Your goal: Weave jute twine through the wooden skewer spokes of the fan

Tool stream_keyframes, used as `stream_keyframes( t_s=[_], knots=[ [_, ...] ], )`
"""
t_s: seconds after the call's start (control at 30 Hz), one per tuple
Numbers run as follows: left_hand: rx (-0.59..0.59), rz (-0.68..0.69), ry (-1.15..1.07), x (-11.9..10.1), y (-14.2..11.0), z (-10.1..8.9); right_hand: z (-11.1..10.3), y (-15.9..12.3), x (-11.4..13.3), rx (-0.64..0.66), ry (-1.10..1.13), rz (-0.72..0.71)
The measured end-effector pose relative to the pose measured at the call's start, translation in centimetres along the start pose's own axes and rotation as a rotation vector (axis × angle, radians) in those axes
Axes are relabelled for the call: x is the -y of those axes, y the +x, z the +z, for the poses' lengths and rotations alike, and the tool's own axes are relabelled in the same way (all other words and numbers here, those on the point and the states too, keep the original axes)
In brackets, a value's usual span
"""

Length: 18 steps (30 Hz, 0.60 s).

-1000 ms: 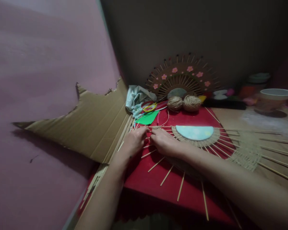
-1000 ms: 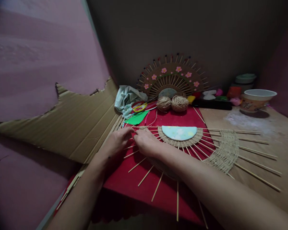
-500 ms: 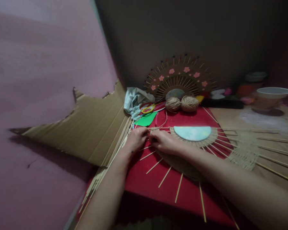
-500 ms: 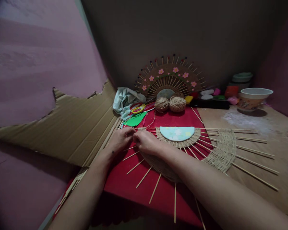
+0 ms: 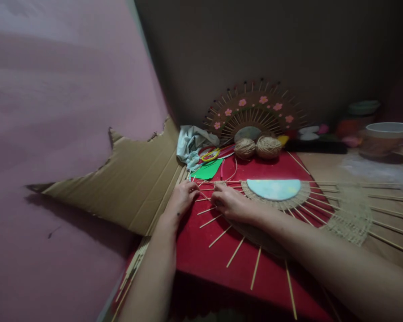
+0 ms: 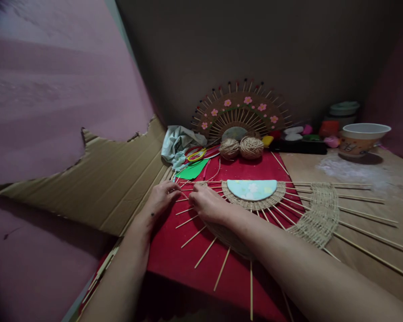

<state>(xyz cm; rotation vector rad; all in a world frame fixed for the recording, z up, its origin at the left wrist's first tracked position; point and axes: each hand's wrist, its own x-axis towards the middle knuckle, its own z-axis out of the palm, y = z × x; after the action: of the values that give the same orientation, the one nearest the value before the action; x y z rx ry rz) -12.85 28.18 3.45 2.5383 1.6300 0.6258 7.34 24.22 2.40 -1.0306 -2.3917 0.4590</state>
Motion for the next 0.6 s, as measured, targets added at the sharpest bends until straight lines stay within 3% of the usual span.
stream_keyframes(
  t_s=[0.23,0.6],
  knots=[
    [-0.028,0.016,-0.009,-0.1,-0.2,0.4,-0.6,0.8,0.4,-0.003,-0.066,0.117],
    [-0.011,-0.062,0.080,0.6,0.1,0.9,-1.1,4.1,0.4,0.147,-0.353,0.246]
  ],
)
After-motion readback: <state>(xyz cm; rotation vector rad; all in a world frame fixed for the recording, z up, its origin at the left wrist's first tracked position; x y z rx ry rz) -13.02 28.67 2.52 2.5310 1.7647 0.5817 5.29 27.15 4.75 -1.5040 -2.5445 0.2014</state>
